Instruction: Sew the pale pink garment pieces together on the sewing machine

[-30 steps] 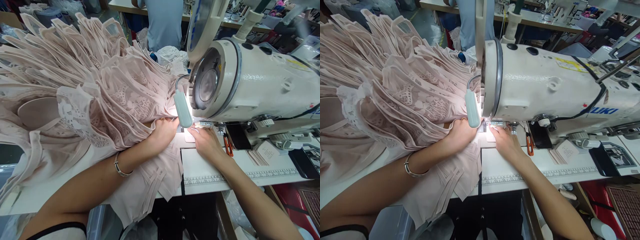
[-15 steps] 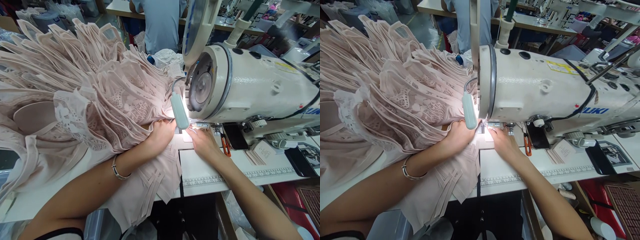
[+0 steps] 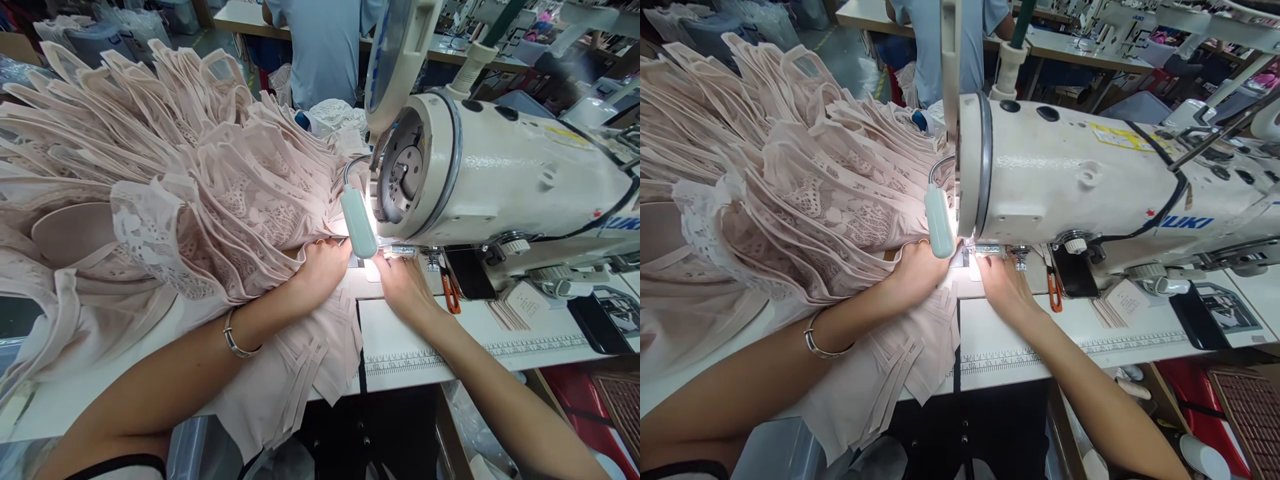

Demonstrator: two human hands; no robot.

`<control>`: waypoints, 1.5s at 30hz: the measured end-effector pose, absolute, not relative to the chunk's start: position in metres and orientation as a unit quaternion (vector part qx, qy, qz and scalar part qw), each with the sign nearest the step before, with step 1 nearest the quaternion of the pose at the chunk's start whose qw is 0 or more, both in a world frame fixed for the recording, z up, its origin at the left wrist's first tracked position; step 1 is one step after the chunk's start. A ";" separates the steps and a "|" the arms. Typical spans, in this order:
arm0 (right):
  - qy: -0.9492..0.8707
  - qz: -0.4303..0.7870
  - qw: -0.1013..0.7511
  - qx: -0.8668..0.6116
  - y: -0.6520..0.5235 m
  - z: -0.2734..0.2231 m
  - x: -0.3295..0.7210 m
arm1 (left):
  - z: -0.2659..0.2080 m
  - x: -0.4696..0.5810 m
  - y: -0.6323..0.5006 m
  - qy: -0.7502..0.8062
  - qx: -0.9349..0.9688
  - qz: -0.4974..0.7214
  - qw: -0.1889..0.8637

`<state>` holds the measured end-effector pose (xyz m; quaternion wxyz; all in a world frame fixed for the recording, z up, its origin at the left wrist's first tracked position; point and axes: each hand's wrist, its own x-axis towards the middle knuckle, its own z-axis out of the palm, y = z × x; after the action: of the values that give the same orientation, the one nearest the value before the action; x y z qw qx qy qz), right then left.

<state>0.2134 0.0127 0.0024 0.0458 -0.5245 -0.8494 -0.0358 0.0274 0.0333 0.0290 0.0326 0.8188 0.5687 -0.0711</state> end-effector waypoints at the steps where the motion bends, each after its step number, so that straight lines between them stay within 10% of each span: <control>1: -0.855 -0.043 0.050 -0.514 0.012 0.002 0.214 | 0.029 0.026 0.033 0.571 0.818 -0.061 0.033; 7: -0.822 -0.004 -0.010 -0.570 0.020 0.000 0.214 | 0.019 0.003 0.023 0.563 0.823 0.069 -0.013; 14: -0.827 0.091 0.004 -0.554 0.012 0.013 0.225 | 0.001 -0.004 0.009 0.203 0.951 0.214 -0.093; 22: -0.693 -0.164 0.120 -0.692 -0.056 0.042 0.351 | -0.007 -0.011 0.011 0.248 0.936 0.240 -0.063; 26: -0.659 -0.070 0.124 -0.739 -0.065 0.044 0.405 | -0.007 -0.008 0.008 0.268 0.936 0.218 -0.067; 35: -0.587 -0.251 0.291 -0.712 -0.068 0.053 0.334 | -0.009 -0.007 0.011 0.280 0.926 0.239 -0.080; 38: -0.670 -0.018 0.339 -0.660 -0.052 0.039 0.288 | -0.008 0.007 -0.008 0.206 0.936 0.214 -0.186; 41: -0.699 0.175 0.253 -0.645 -0.021 0.022 0.257 | -0.009 0.020 -0.033 0.185 0.933 0.187 -0.244; 45: -0.758 0.015 0.129 -0.639 0.010 0.016 0.241 | -0.007 0.024 -0.040 0.253 0.918 0.140 -0.271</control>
<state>0.2409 0.0101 0.0157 0.1291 -0.6390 -0.7582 0.0153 0.0237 -0.0396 -0.0071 -0.2705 0.9183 0.2529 0.1400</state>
